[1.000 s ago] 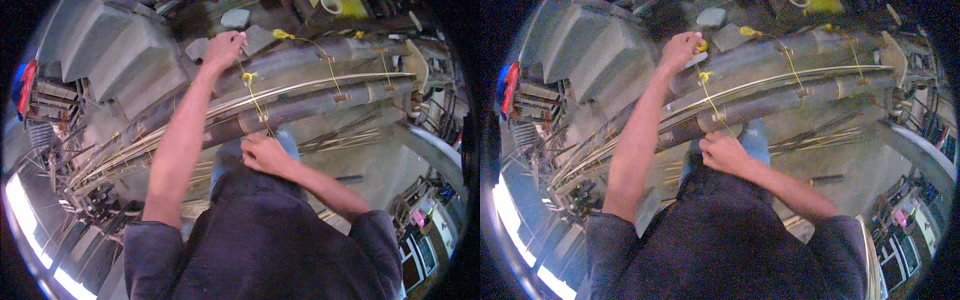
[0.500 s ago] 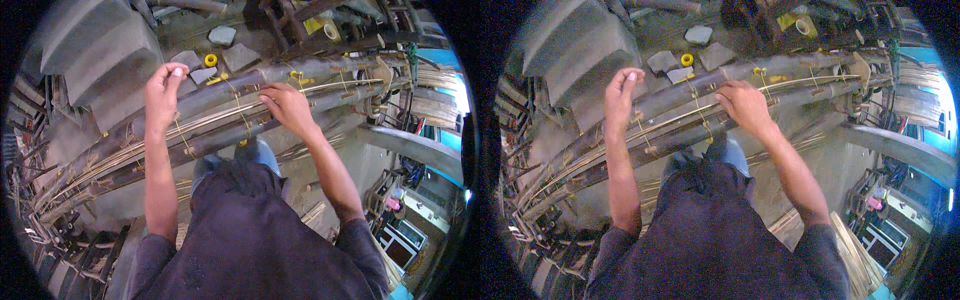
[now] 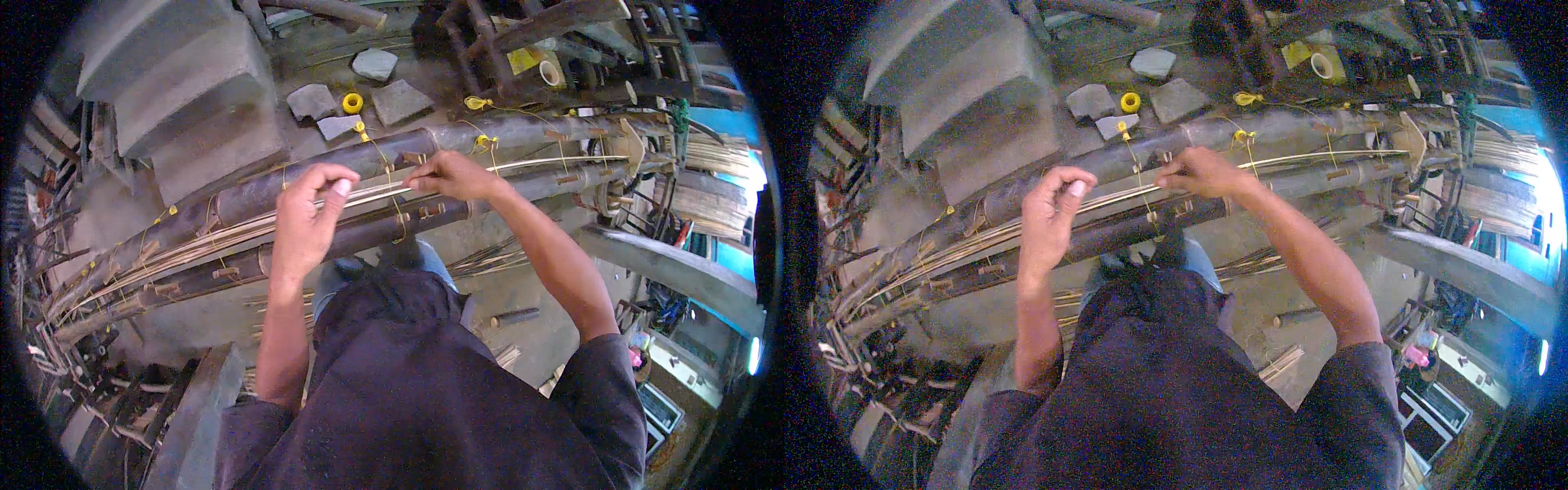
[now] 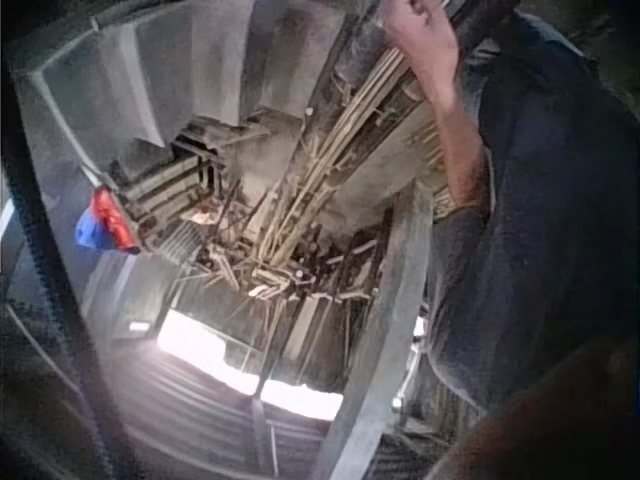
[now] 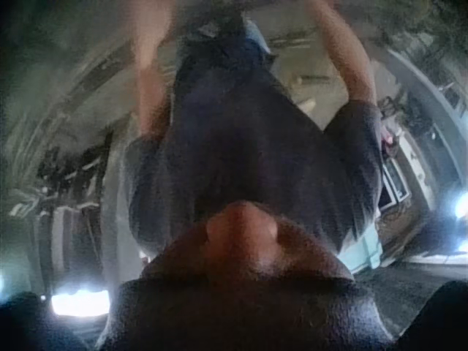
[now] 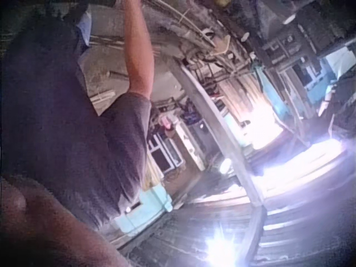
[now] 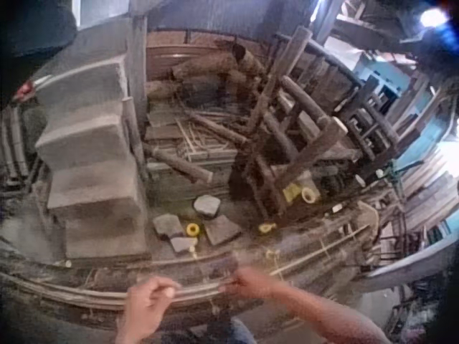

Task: The person repeatedly ties thin bamboo sticks to a horizontal metal frame using yellow string. They pull string from a spool, wrap it around the sticks and frame, and secure it with knots. The person works along the length of the frame, handling the sticks and string by hand.

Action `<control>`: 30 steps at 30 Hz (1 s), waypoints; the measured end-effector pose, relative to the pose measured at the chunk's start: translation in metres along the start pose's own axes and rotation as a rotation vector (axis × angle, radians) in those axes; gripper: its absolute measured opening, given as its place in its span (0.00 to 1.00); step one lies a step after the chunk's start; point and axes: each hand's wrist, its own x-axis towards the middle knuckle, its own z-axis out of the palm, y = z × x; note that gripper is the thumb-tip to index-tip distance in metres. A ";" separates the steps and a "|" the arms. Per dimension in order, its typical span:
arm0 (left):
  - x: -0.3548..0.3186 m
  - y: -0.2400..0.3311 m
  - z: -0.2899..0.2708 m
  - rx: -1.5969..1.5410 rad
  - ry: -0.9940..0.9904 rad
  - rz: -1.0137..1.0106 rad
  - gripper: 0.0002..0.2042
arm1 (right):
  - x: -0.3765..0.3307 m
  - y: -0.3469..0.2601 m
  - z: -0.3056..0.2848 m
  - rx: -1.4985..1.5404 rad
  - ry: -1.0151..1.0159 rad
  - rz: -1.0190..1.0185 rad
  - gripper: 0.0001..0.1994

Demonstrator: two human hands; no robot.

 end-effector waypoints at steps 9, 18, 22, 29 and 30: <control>-0.034 0.020 0.036 0.107 0.088 -0.280 0.08 | 0.008 -0.010 0.015 -0.063 0.087 0.098 0.09; -0.070 0.007 0.037 0.086 0.213 -0.287 0.07 | -0.116 -0.044 0.041 0.274 0.213 -0.330 0.07; -0.037 0.000 0.019 0.076 0.078 -0.153 0.06 | -0.115 -0.052 0.134 1.263 0.180 0.592 0.10; -0.008 0.005 0.009 0.140 -0.163 0.109 0.07 | -0.073 -0.056 0.109 -0.217 0.832 0.317 0.07; -0.012 0.004 0.003 0.122 -0.139 0.091 0.08 | -0.069 -0.076 0.081 -0.499 0.691 0.314 0.08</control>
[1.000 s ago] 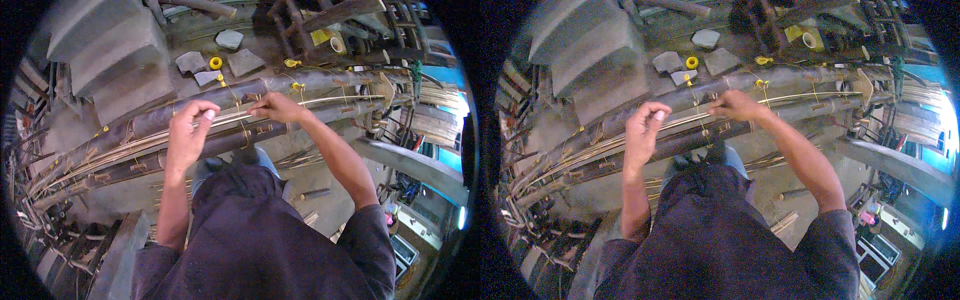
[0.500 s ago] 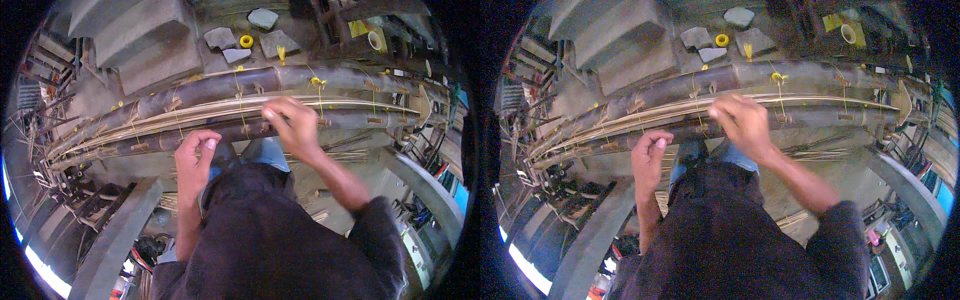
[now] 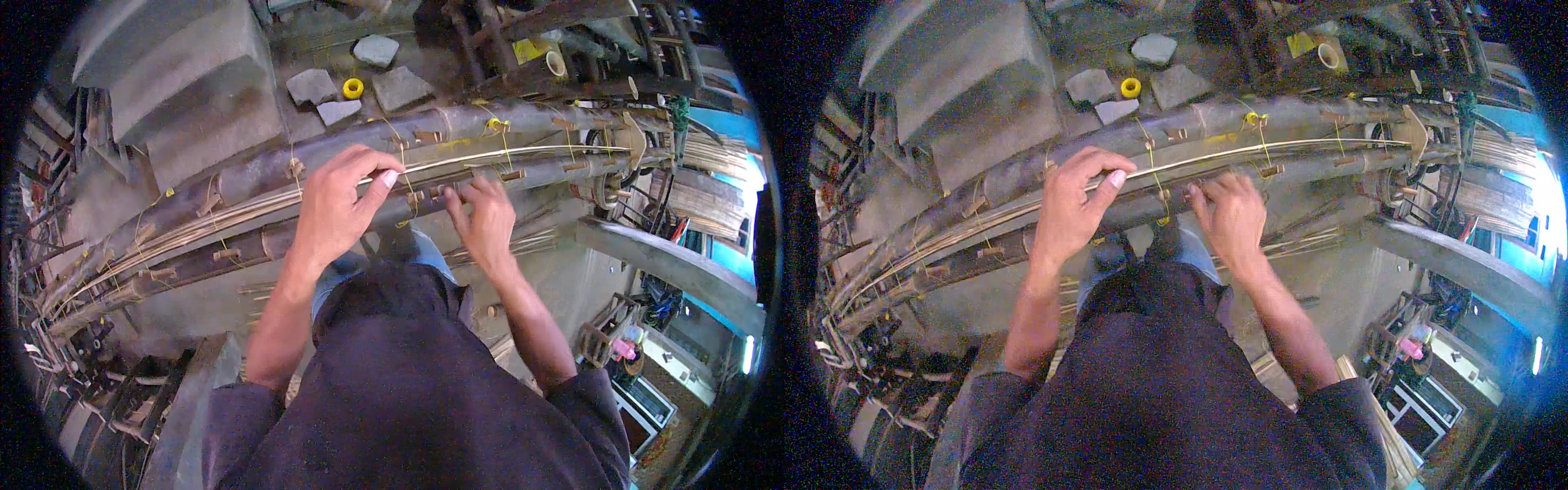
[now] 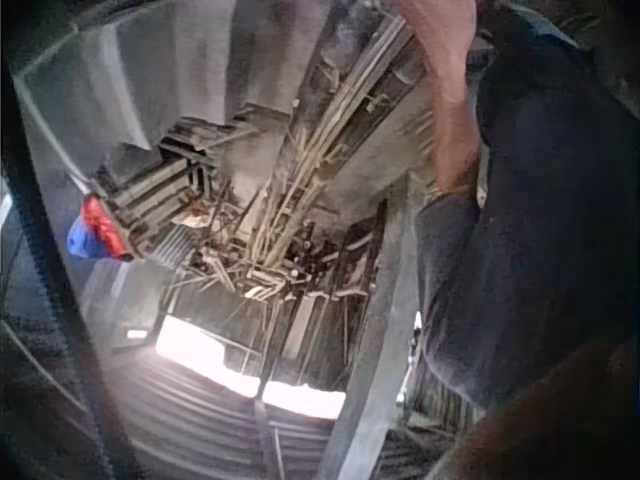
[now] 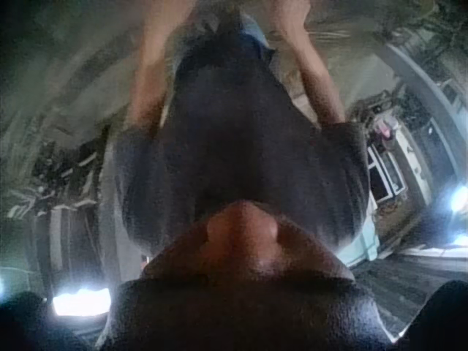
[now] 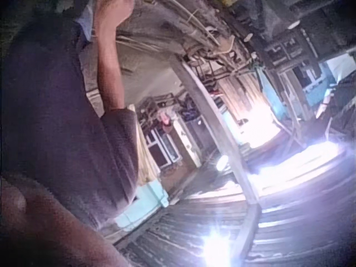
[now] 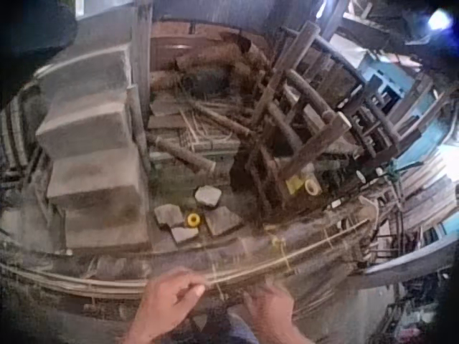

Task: The person repeatedly ties thin bamboo sticks to a horizontal metal frame using yellow string. They pull string from a spool, wrap it around the sticks and frame, and secure it with knots. The person works along the length of the frame, handling the sticks and string by hand.

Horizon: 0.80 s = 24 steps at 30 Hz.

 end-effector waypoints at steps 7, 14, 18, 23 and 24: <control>-0.032 -0.009 -0.011 -0.169 0.131 -0.066 0.08 | 0.045 -0.010 0.002 0.053 0.095 0.048 0.12; -0.062 -0.019 -0.030 -0.141 0.201 -0.054 0.06 | 0.059 -0.006 0.040 0.140 -0.149 0.285 0.13; -0.072 -0.037 -0.048 -0.143 0.305 -0.072 0.05 | 0.022 -0.069 0.009 0.065 0.117 -0.185 0.11; -0.063 -0.025 -0.053 -0.047 0.342 -0.064 0.05 | -0.076 -0.065 0.017 1.277 -0.586 0.568 0.09; -0.056 -0.020 -0.046 -0.022 0.277 -0.035 0.06 | -0.077 -0.048 0.058 1.333 -0.436 0.766 0.10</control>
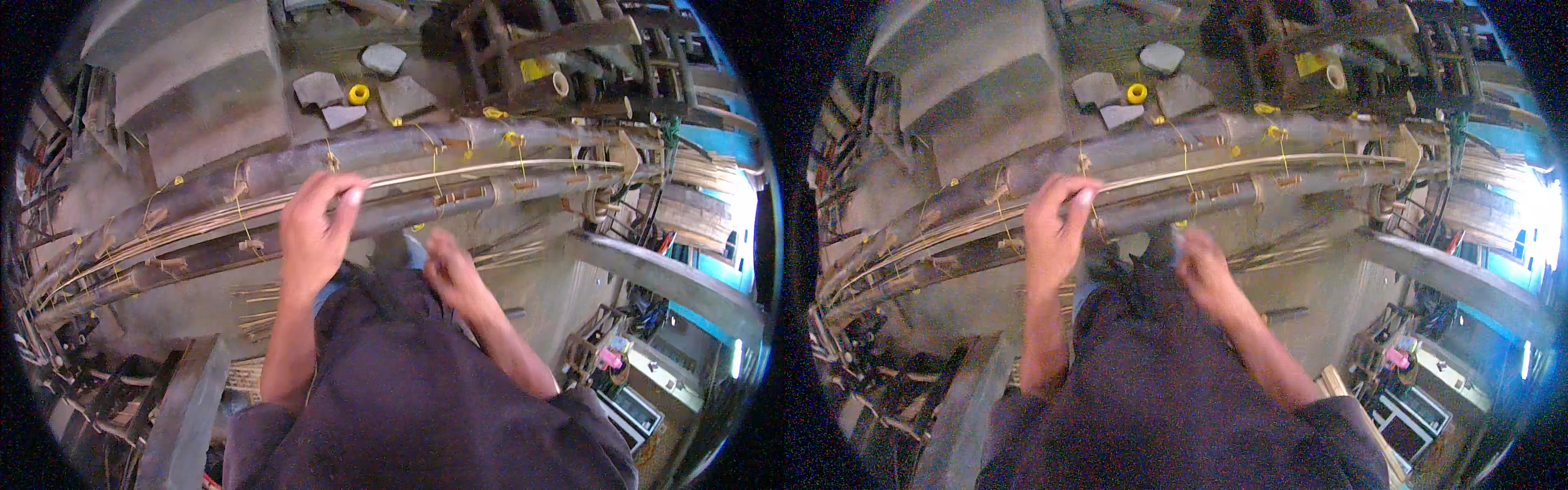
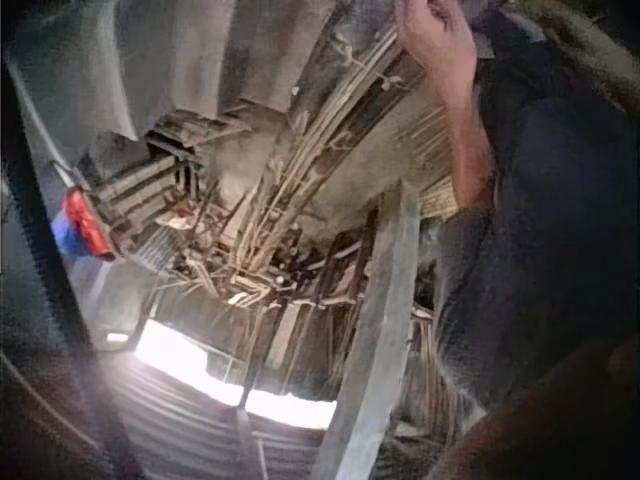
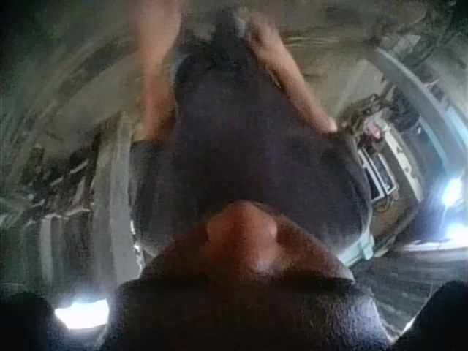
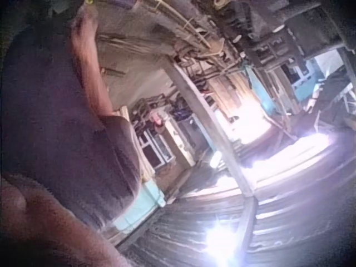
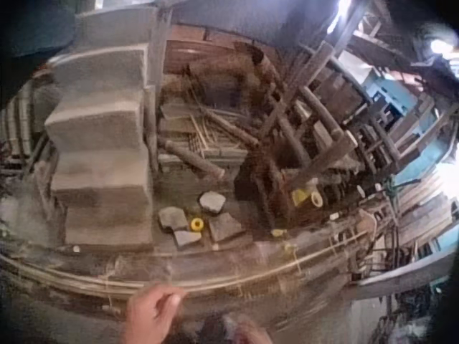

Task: The person repeatedly ties thin bamboo sticks to a horizontal metal frame using yellow string. They pull string from a spool, wrap it around the sticks and frame, and secure it with knots. The person works along the length of the frame, handling the sticks and string by hand.

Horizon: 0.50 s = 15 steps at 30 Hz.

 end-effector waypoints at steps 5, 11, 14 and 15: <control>0.034 0.002 0.072 0.286 -0.113 0.233 0.08 | 0.029 -0.054 -0.061 -0.649 -0.338 -0.383 0.17; 0.018 -0.044 0.134 0.681 -0.121 0.211 0.08 | 0.047 -0.230 0.058 -1.485 -0.507 -1.196 0.07; 0.016 -0.048 0.128 0.605 -0.149 0.174 0.10 | 0.113 -0.254 0.071 -1.291 -0.612 -1.016 0.12; 0.022 -0.045 0.134 0.613 -0.176 0.195 0.11 | 0.141 -0.241 0.050 -1.417 -0.330 -0.819 0.12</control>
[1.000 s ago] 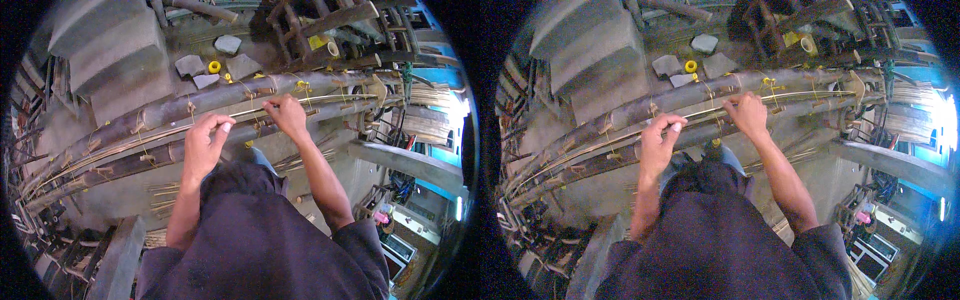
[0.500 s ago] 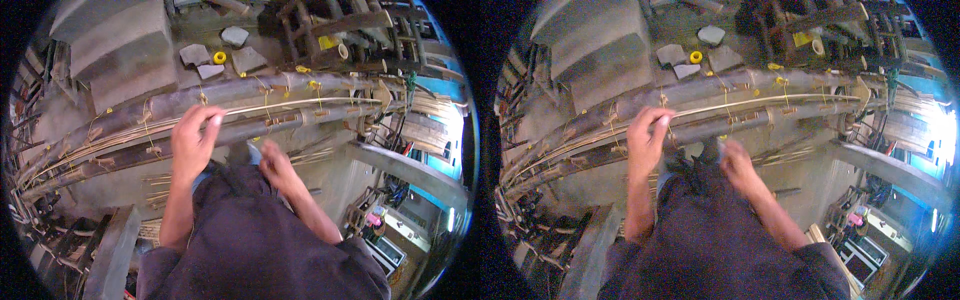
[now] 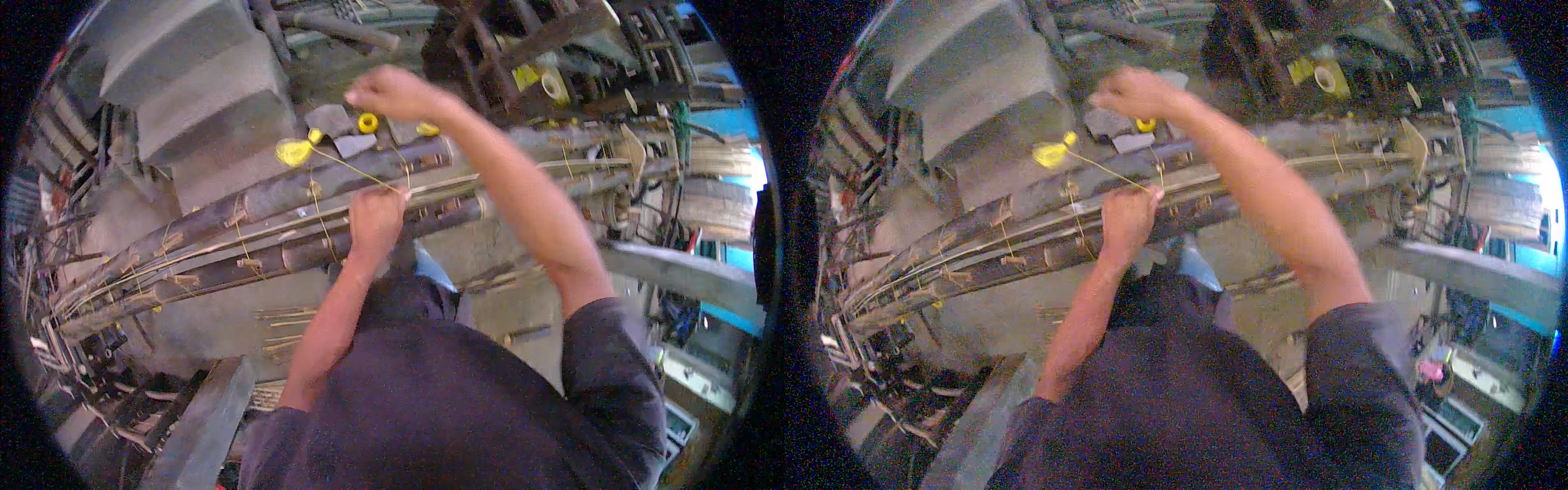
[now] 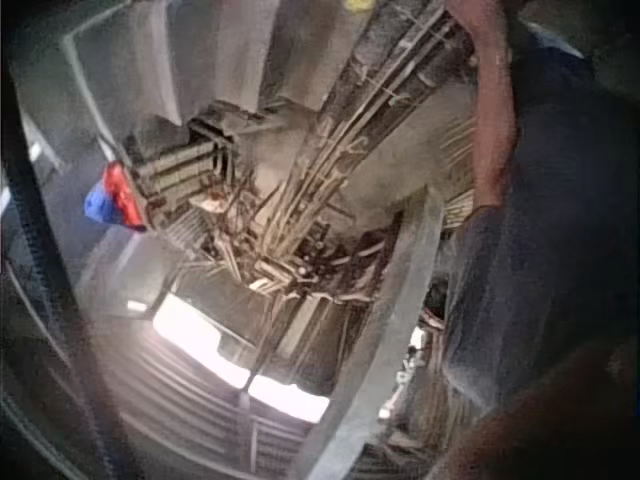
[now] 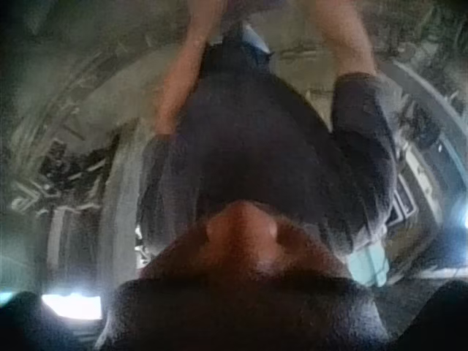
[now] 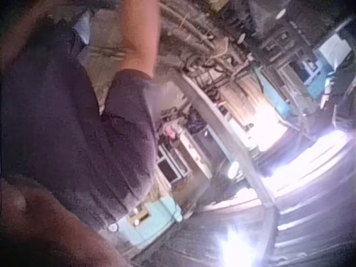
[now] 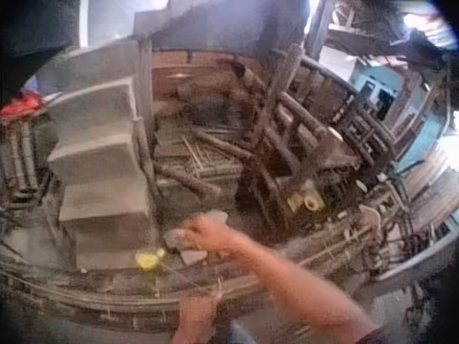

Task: The person repeatedly ties thin bamboo sticks to a horizontal metal frame using yellow string. They pull string from a spool, wrap it around the sticks and frame, and secure it with knots. The person works along the length of the frame, handling the sticks and string by hand.

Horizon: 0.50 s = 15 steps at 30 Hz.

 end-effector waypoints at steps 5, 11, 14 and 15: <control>0.003 0.007 0.001 -0.046 0.003 -0.010 0.10 | 0.030 0.095 0.075 1.002 0.195 0.015 0.13; 0.000 0.008 -0.004 -0.042 -0.093 -0.123 0.12 | -0.166 -0.001 0.149 0.456 -0.328 -0.192 0.07; 0.040 0.038 -0.028 -0.817 -0.112 -0.502 0.16 | -0.164 0.001 0.174 0.520 -0.014 -0.388 0.06; 0.056 0.036 -0.036 -0.764 -0.105 -0.501 0.15 | -0.172 -0.009 0.170 0.660 0.184 -0.473 0.05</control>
